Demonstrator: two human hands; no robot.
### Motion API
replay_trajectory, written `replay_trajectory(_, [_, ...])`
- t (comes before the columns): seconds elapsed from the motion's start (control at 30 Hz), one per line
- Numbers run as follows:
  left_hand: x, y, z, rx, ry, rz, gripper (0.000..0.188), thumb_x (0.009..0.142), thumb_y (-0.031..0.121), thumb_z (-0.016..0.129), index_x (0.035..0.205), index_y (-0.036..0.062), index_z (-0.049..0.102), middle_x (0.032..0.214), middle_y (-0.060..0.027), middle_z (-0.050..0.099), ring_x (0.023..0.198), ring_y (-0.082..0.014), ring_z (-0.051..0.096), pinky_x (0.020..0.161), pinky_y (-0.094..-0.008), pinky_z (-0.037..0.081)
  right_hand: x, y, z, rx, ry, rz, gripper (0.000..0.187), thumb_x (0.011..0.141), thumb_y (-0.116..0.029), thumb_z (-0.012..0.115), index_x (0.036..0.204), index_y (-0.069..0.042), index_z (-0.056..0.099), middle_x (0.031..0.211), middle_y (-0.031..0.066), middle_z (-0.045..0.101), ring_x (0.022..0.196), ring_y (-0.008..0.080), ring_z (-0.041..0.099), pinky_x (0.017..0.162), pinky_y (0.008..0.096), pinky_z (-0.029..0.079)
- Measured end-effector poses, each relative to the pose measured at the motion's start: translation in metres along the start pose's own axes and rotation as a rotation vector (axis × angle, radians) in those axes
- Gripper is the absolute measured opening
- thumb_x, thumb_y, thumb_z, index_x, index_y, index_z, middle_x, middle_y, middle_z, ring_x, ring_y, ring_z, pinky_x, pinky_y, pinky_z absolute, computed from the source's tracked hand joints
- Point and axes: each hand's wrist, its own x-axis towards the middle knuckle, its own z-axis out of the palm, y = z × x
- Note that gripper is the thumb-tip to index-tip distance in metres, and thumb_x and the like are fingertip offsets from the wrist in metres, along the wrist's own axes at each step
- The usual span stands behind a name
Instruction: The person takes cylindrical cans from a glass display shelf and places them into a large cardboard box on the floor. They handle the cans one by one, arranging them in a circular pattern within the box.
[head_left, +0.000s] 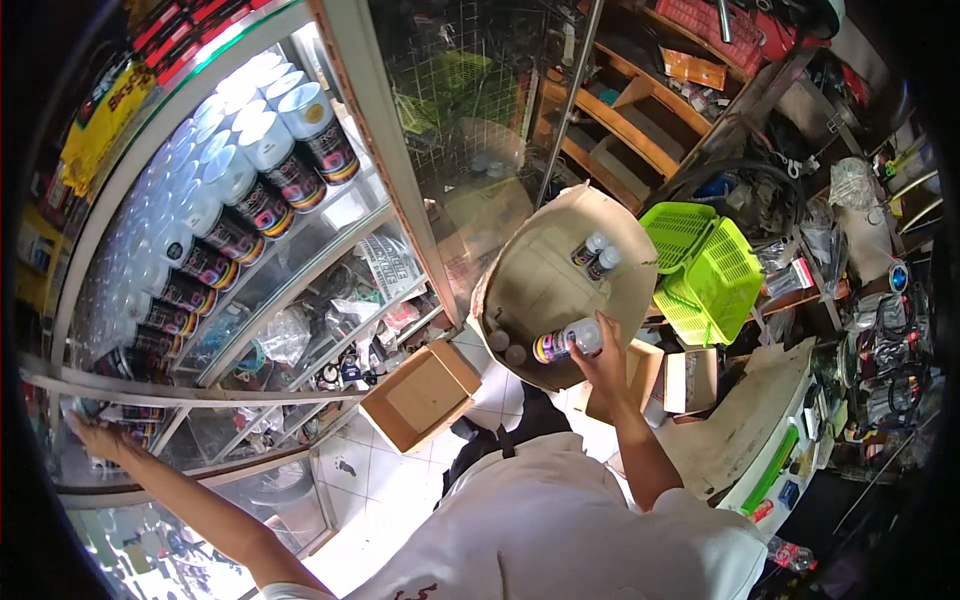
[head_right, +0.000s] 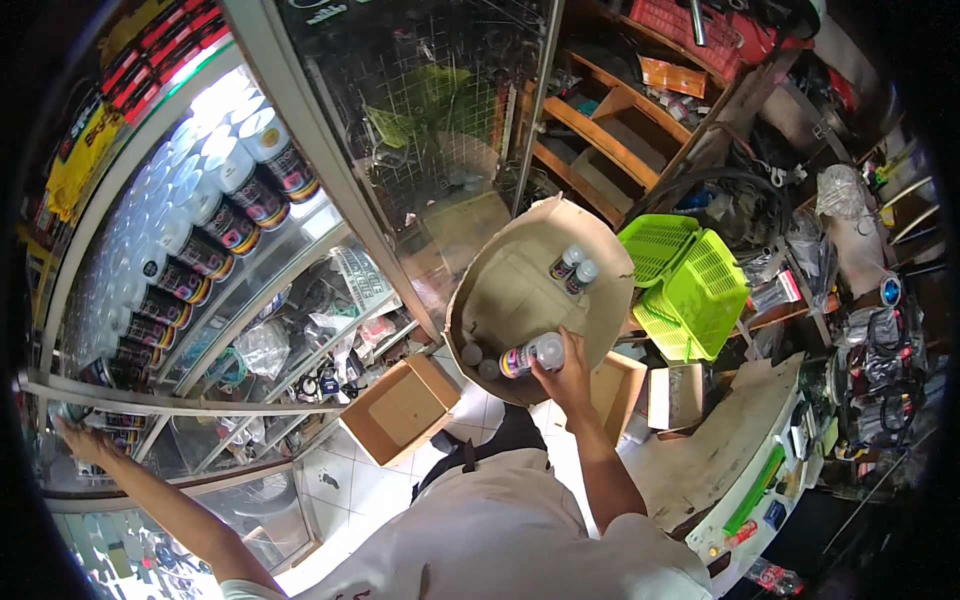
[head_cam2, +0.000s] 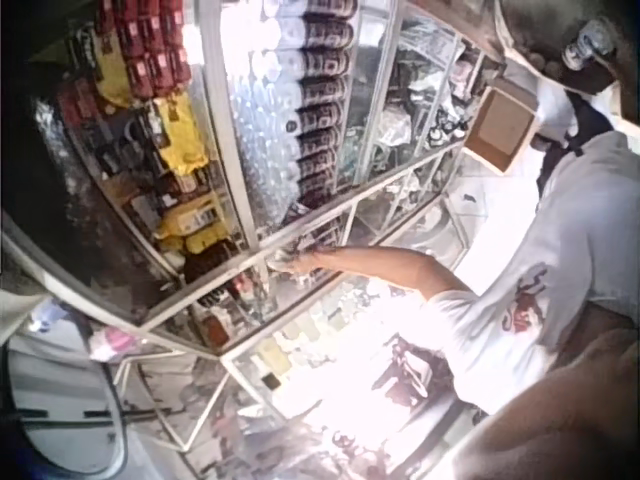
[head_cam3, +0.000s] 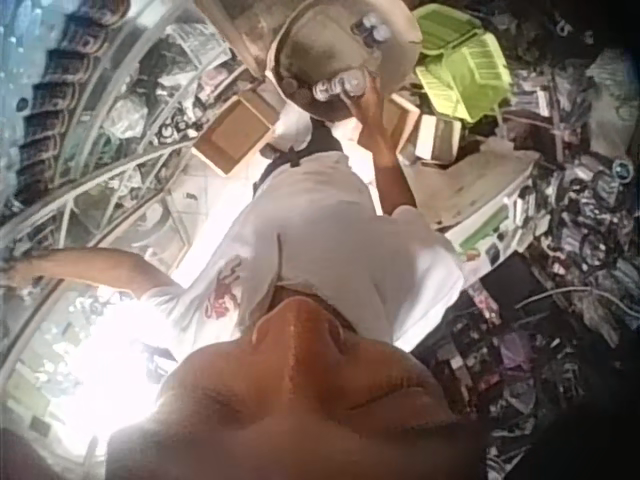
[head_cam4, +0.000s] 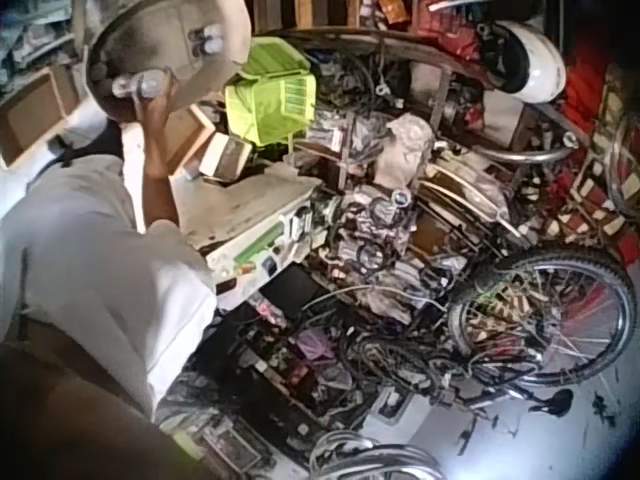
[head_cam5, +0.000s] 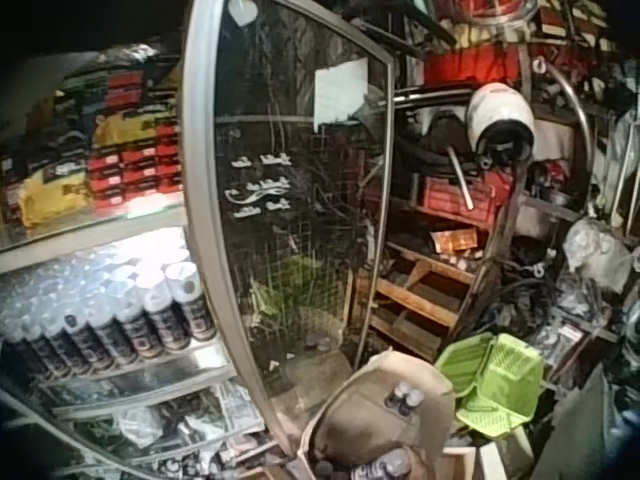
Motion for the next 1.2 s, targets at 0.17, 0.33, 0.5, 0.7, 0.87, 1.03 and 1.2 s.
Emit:
replay_trajectory(0.17, [-0.006,0.024,-0.008,-0.866,0.141,-0.549,0.041,0.104,0.029,0.051,0.128,-0.0034,0.061,0.117,-0.0144,0.067,0.098,-0.0245,0.068,0.085,-0.0353,0.055,0.017,0.066,0.02,-0.088,0.123,0.136,0.071,0.082,-0.027,0.084,0.137,0.003,0.05,0.125,0.023,0.054,0.114,0.0416,0.059,0.097,0.0466,0.05])
replay_trajectory(0.33, [-0.004,0.024,-0.005,-1.046,0.236,-0.448,0.058,0.102,0.042,0.04,0.123,-0.007,0.063,0.124,-0.0174,0.067,0.109,-0.0307,0.068,0.107,-0.0465,0.052,0.049,0.148,0.057,-0.186,0.158,0.221,0.074,0.083,-0.032,0.082,0.139,0.003,0.048,0.129,0.0242,0.054,0.119,0.0423,0.056,0.101,0.0478,0.047])
replay_trajectory(0.5, [-0.016,0.005,-0.005,-1.092,0.467,-0.553,0.083,0.1,0.056,0.048,0.144,-0.0136,0.038,0.142,-0.0254,0.053,0.124,-0.0428,0.058,0.112,-0.0545,0.044,0.095,0.223,0.095,-0.117,0.14,0.133,0.079,0.08,-0.024,0.084,0.144,-0.001,0.043,0.131,0.0237,0.054,0.121,0.0412,0.055,0.103,0.0477,0.046])
replay_trajectory(0.7, [-0.062,0.02,-0.045,-0.661,0.541,-0.553,0.076,0.099,0.048,0.053,0.145,-0.0103,0.038,0.142,-0.0235,0.053,0.125,-0.0396,0.057,0.111,-0.0519,0.044,0.166,0.263,0.111,-0.156,-0.026,0.039,0.08,0.075,-0.012,0.085,0.142,-0.004,0.043,0.134,0.0235,0.05,0.128,0.041,0.048,0.106,0.0468,0.045])
replay_trajectory(0.87, [-0.135,0.074,-0.145,-0.077,0.53,-0.415,0.072,0.098,0.042,0.056,0.147,-0.0076,0.039,0.142,-0.0219,0.053,0.126,-0.037,0.055,0.11,-0.0497,0.045,0.226,0.263,0.124,-0.273,-0.217,0.07,0.079,0.08,-0.015,0.084,0.143,-0.01,0.038,0.135,0.0233,0.043,0.123,0.0452,0.051,0.102,0.0483,0.05])
replay_trajectory(1.03, [-0.242,0.181,-0.239,0.336,0.405,-0.289,0.069,0.097,0.036,0.06,0.148,-0.0049,0.039,0.141,-0.0203,0.053,0.126,-0.0343,0.054,0.108,-0.0475,0.045,0.282,0.277,0.148,-0.486,-0.373,0.136,0.078,0.081,-0.026,0.084,0.144,-0.013,0.039,0.142,0.0185,0.043,0.12,0.0406,0.059,0.091,0.0496,0.056])
replay_trajectory(1.2, [-0.323,0.278,-0.25,0.428,0.114,-0.289,0.067,0.097,0.03,0.064,0.149,-0.0022,0.039,0.141,-0.0187,0.053,0.127,-0.0316,0.053,0.107,-0.0453,0.046,0.304,0.32,0.164,-0.603,-0.381,0.105,0.069,0.084,-0.019,0.08,0.142,-0.015,0.044,0.138,0.0154,0.048,0.109,0.0396,0.067,0.086,0.0501,0.059])
